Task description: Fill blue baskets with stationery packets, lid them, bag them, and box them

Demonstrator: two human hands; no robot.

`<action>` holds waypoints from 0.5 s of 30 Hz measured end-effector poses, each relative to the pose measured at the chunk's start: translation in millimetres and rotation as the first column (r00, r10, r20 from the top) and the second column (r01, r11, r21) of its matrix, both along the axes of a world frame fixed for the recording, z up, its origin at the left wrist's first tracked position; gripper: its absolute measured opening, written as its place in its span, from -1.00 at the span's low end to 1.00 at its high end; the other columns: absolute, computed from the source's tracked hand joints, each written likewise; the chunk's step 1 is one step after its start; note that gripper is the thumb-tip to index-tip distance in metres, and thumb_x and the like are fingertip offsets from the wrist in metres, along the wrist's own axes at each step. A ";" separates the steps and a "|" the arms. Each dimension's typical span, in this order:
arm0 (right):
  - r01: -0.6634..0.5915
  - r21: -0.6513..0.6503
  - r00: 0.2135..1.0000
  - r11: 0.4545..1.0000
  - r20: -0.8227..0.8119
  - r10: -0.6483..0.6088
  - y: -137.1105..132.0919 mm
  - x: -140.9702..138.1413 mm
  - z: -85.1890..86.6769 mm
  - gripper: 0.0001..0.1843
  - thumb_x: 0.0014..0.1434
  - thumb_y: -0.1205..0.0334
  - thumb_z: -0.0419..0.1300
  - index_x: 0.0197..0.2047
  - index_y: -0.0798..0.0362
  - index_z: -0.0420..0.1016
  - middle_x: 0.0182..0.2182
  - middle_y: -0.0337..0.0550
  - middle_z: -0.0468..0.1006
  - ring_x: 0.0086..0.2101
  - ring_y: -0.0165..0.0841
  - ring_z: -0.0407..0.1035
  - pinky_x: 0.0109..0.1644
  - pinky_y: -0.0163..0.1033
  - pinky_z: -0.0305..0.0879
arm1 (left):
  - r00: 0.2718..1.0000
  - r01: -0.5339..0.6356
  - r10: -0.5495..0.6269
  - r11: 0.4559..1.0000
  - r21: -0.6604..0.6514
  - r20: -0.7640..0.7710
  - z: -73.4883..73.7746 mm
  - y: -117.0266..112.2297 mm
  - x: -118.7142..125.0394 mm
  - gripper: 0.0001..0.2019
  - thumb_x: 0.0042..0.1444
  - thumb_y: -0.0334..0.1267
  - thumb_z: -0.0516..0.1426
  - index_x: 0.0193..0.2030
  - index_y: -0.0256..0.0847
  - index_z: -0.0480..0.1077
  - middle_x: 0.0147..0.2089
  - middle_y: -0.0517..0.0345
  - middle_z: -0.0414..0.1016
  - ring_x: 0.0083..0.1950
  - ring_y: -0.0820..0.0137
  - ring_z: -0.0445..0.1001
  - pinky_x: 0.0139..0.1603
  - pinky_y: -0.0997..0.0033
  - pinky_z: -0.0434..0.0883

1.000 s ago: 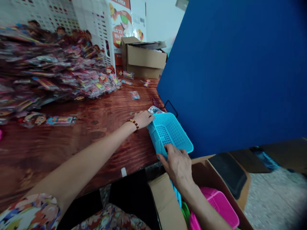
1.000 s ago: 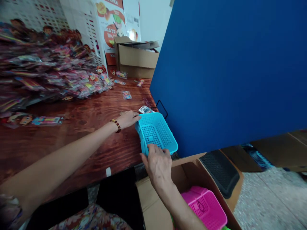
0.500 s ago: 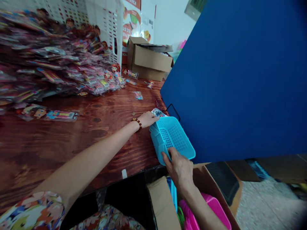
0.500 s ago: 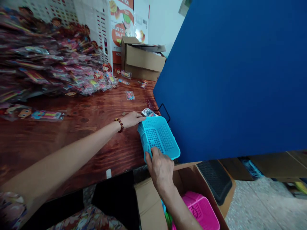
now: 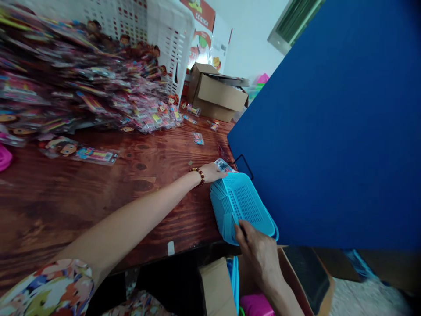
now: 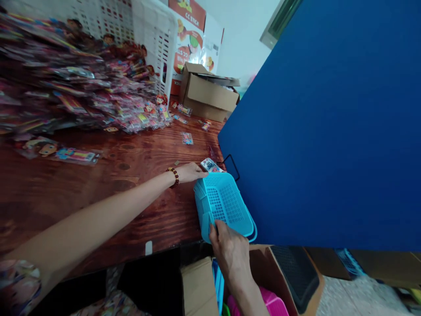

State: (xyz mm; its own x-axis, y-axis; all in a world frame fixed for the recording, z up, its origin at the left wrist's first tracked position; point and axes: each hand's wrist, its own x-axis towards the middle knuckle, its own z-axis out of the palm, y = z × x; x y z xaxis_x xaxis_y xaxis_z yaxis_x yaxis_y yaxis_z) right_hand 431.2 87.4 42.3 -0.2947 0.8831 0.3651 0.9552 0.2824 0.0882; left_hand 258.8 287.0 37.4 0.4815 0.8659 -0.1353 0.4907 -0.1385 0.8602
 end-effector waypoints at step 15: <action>-0.038 0.029 0.995 0.999 -0.091 0.040 -5.1 2.0 -15.7 -0.56 0.42 0.06 -0.08 -0.26 0.14 0.49 -0.55 -0.18 0.58 -0.57 -0.39 0.49 -0.48 -0.35 0.23 | 0.998 0.001 0.001 1.000 -0.030 0.064 -15.8 6.1 0.3 -0.59 0.03 -0.06 0.22 -0.69 -0.23 0.25 -0.64 0.32 0.16 -0.51 0.50 0.21 -0.48 0.44 0.09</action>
